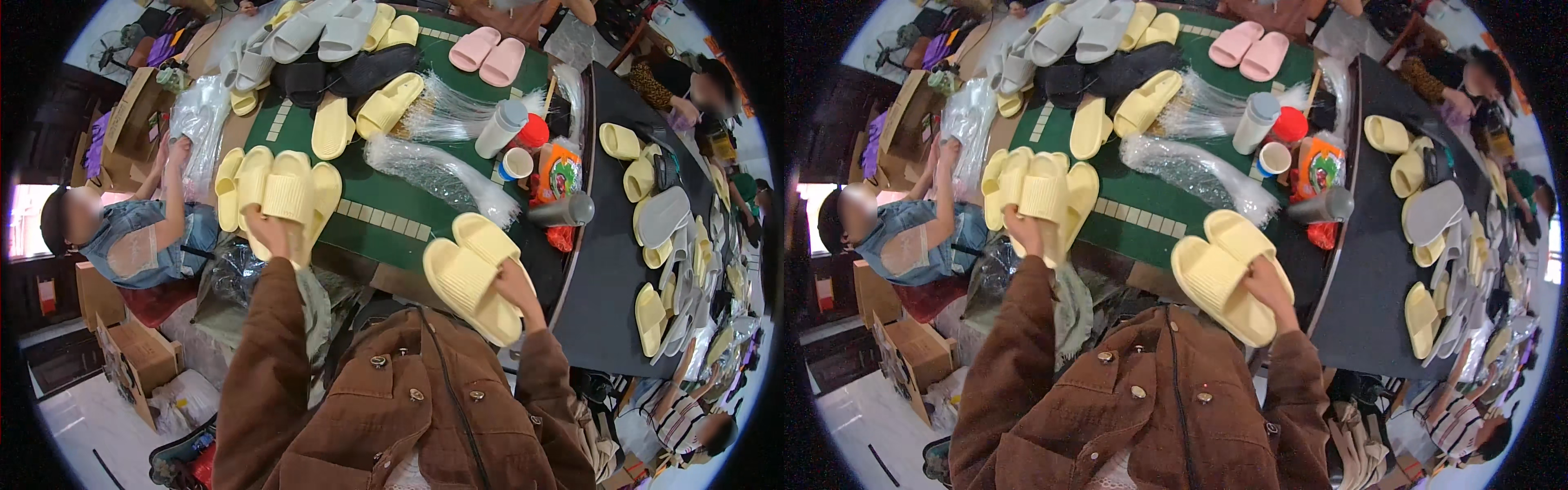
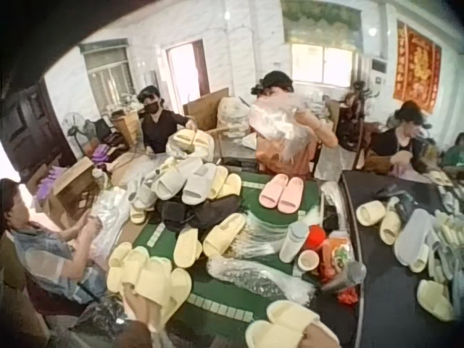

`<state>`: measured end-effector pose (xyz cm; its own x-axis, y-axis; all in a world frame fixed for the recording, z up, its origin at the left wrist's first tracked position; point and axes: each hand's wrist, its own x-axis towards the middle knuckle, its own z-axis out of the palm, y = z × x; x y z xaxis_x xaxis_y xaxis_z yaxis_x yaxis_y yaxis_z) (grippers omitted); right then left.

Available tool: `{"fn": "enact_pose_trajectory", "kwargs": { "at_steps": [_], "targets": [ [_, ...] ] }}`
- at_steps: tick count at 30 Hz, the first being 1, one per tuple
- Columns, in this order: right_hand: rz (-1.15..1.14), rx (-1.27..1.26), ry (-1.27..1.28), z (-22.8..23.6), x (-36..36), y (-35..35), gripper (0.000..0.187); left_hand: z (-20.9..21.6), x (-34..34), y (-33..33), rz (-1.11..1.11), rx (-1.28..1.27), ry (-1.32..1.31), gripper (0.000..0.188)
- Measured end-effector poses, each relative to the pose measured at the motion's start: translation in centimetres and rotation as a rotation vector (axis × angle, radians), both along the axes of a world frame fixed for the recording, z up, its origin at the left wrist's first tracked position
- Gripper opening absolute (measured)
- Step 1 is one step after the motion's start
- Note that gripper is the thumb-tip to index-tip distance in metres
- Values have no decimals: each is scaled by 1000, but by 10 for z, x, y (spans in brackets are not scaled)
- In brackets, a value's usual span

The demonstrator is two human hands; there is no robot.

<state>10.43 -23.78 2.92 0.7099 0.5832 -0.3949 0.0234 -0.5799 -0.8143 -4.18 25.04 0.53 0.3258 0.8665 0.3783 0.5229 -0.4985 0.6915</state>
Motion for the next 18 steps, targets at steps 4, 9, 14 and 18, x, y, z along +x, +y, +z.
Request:
{"fn": "enact_pose_trajectory", "kwargs": {
  "at_steps": [4,9,14,18],
  "targets": [
    [-145,-215,-17,-16,-8,66,35,-56,-44,129,88,-20,-43,21],
    [-395,-88,-319,-72,-24,102,27,-56,-11,129,-159,-801,-387,26],
    [-575,58,28,-80,-36,136,32,-40,-9,74,75,-23,69,51],
    [-484,129,384,-72,-37,138,36,-12,10,-16,-87,-98,62,63]
  ]
}}
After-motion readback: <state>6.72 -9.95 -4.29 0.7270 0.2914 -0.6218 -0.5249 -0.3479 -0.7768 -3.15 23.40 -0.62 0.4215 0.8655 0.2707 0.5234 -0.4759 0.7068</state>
